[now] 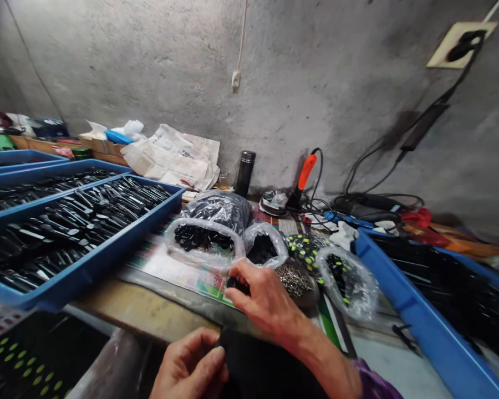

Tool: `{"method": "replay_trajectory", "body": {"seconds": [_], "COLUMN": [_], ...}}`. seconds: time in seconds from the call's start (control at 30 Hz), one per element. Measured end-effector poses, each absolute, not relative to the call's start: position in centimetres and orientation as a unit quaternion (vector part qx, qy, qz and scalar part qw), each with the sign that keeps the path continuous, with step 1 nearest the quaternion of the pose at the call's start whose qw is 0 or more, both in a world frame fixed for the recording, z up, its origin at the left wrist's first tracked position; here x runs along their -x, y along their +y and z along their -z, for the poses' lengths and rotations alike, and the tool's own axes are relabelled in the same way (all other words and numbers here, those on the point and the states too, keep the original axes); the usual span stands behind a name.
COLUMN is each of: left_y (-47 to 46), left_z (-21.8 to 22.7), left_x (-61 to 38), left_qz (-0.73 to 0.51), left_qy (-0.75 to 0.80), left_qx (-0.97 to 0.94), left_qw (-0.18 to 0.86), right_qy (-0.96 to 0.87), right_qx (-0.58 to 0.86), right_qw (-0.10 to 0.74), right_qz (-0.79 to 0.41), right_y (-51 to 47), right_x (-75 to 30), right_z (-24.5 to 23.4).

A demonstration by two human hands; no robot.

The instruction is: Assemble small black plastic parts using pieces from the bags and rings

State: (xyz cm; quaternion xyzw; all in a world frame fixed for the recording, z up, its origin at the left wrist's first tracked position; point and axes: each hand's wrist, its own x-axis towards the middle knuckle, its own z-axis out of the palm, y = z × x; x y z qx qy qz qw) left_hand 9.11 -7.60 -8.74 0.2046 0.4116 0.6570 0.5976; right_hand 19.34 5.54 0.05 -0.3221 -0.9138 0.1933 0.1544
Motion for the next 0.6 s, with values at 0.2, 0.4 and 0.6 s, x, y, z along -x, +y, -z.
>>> {"method": "replay_trajectory", "body": {"seconds": [0.2, 0.4, 0.6], "left_y": [-8.5, -8.8, -8.5], "left_z": [8.1, 8.4, 9.4], "left_x": [-10.0, -11.8, -13.4], "left_qz": [-0.609, -0.577, -0.568], "left_qy": [0.405, 0.4, 0.391], "left_qx": [-0.209, -0.217, -0.225], "left_qw": [0.649, 0.679, 0.688], "right_qy": [-0.799, -0.721, -0.711], "right_qx": [0.376, 0.415, 0.414], "right_qw": [0.215, 0.257, 0.286], "right_qz": [-0.416, -0.491, -0.491], "right_y": [1.2, -0.8, -1.4], "right_x": [-24.6, -27.8, -29.4], "right_z": [1.6, 3.5, 4.4]}}
